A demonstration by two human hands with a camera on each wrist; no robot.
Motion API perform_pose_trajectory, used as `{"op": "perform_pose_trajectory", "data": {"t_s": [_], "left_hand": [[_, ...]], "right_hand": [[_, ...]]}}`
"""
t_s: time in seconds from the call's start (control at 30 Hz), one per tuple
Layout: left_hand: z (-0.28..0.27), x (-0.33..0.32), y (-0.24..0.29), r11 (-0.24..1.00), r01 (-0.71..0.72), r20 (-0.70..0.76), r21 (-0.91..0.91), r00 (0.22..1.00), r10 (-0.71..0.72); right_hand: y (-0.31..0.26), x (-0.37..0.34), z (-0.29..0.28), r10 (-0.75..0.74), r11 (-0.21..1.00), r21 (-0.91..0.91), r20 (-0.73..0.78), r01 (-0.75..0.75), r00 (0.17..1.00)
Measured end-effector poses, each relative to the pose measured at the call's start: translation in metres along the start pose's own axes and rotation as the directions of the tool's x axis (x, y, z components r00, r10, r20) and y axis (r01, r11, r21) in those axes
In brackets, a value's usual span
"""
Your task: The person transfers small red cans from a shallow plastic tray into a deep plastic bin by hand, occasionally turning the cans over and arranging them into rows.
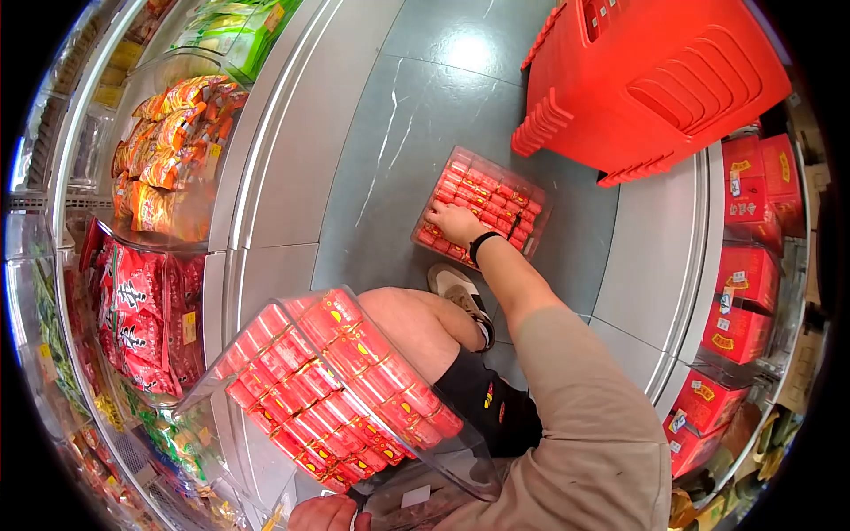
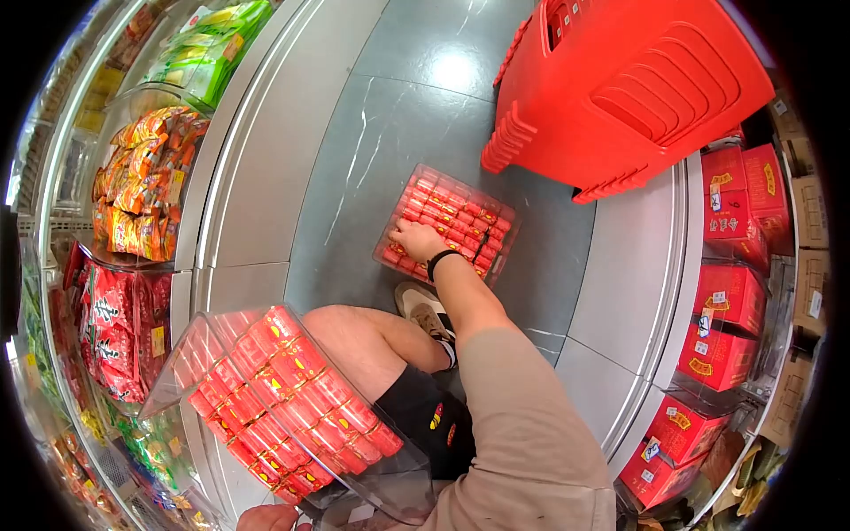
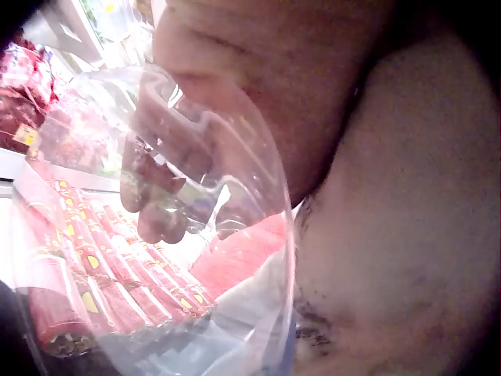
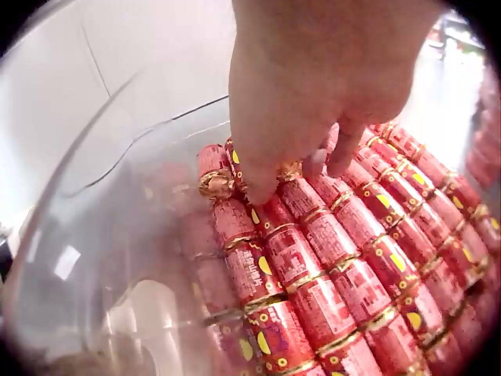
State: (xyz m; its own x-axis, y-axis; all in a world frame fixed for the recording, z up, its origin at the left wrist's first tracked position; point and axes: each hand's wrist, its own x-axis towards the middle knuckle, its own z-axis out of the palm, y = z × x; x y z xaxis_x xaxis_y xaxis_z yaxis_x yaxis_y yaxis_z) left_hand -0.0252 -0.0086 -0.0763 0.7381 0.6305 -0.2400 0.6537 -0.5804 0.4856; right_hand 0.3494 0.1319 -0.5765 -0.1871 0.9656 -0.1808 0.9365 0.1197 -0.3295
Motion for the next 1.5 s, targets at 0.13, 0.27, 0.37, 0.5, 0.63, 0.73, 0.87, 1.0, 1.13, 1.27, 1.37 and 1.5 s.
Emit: {"op": "perform_pose_trajectory", "data": {"t_s": [0.13,0.27,0.37,0.5,0.63,0.73,0.87,1.0,1.13,1.27,1.37,1.5], "left_hand": [[0.000,-0.001,0.002,1.000,0.003,-0.048,0.011,0.999,-0.002],[0.003,-0.003,0.004,0.999,0.015,-0.067,0.036,0.998,-0.013],[0.005,-0.003,0.006,0.998,0.029,-0.073,0.049,0.997,-0.025],[0.010,-0.010,0.002,0.998,0.034,-0.111,0.060,0.993,-0.027],[0.007,-0.012,0.002,0.995,0.029,-0.093,0.092,0.995,-0.020],[0.014,-0.024,-0.007,0.999,0.034,-0.089,0.029,0.995,-0.032],[0.011,-0.026,-0.009,0.999,-0.039,-0.138,0.000,0.990,0.038],[0.007,-0.036,-0.005,0.994,-0.108,-0.145,-0.004,0.984,0.106],[0.008,-0.043,-0.007,0.988,-0.154,-0.138,0.011,0.978,0.154],[0.007,-0.050,-0.008,0.974,-0.211,-0.087,0.080,0.972,0.217],[0.000,-0.055,0.001,0.964,-0.255,-0.031,0.068,0.966,0.258],[-0.010,-0.062,0.025,0.961,-0.277,-0.068,0.002,0.958,0.277]], "right_hand": [[0.000,0.004,-0.007,-0.006,0.996,-0.086,0.169,0.020,0.986],[-0.008,0.002,-0.026,0.021,0.994,-0.109,0.257,0.007,0.966],[-0.009,0.006,-0.030,-0.001,0.994,-0.109,0.284,0.033,0.959],[-0.004,0.007,-0.030,-0.046,0.994,-0.085,0.301,0.075,0.952],[0.004,-0.006,-0.038,0.021,0.999,0.036,0.145,-0.027,0.989],[0.021,-0.033,-0.044,0.130,0.969,0.202,0.075,-0.143,0.989],[0.029,-0.065,-0.103,0.086,0.914,0.403,-0.095,-0.041,0.992],[-0.012,-0.111,-0.206,0.138,0.831,0.556,-0.164,-0.024,0.977],[-0.080,-0.164,-0.319,0.206,0.634,0.772,-0.126,-0.034,0.971],[-0.158,-0.208,-0.389,0.034,0.630,0.763,-0.215,0.146,0.976],[-0.213,-0.233,-0.413,-0.154,0.787,0.562,-0.222,0.255,0.963],[-0.272,-0.254,-0.407,-0.295,0.835,0.454,-0.111,0.312,0.949]]}}
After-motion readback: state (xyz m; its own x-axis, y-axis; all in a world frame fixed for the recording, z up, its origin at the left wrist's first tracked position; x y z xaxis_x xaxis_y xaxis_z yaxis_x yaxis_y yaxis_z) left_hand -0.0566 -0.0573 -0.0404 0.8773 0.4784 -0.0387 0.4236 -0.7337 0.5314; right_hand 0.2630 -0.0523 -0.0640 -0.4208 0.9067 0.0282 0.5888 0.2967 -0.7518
